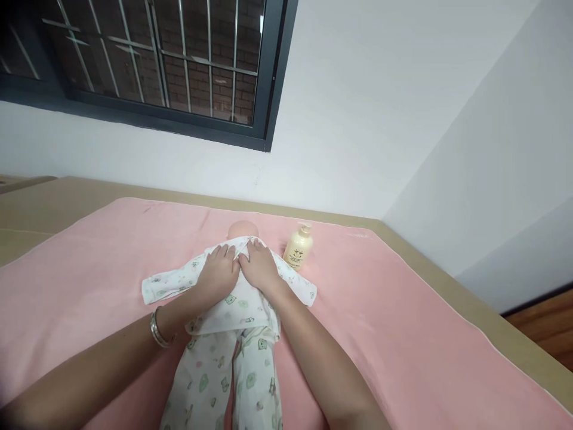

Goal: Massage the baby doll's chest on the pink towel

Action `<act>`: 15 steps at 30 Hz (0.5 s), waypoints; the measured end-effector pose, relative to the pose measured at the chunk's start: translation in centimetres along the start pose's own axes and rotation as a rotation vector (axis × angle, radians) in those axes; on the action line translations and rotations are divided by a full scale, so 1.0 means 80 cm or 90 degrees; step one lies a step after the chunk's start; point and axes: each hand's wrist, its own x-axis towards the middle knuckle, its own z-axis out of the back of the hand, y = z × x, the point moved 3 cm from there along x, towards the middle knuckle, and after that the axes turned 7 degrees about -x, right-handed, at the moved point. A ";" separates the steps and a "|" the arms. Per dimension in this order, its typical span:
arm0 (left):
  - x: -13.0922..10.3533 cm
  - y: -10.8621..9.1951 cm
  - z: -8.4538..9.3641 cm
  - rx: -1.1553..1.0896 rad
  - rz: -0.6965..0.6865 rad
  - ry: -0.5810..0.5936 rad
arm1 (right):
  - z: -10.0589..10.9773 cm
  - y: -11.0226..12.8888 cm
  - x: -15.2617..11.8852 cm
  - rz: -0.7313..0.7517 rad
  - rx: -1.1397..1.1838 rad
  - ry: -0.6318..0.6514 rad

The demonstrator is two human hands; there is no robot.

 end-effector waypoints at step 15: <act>0.002 0.006 -0.003 0.012 -0.046 0.024 | 0.004 0.010 -0.011 0.018 -0.041 -0.006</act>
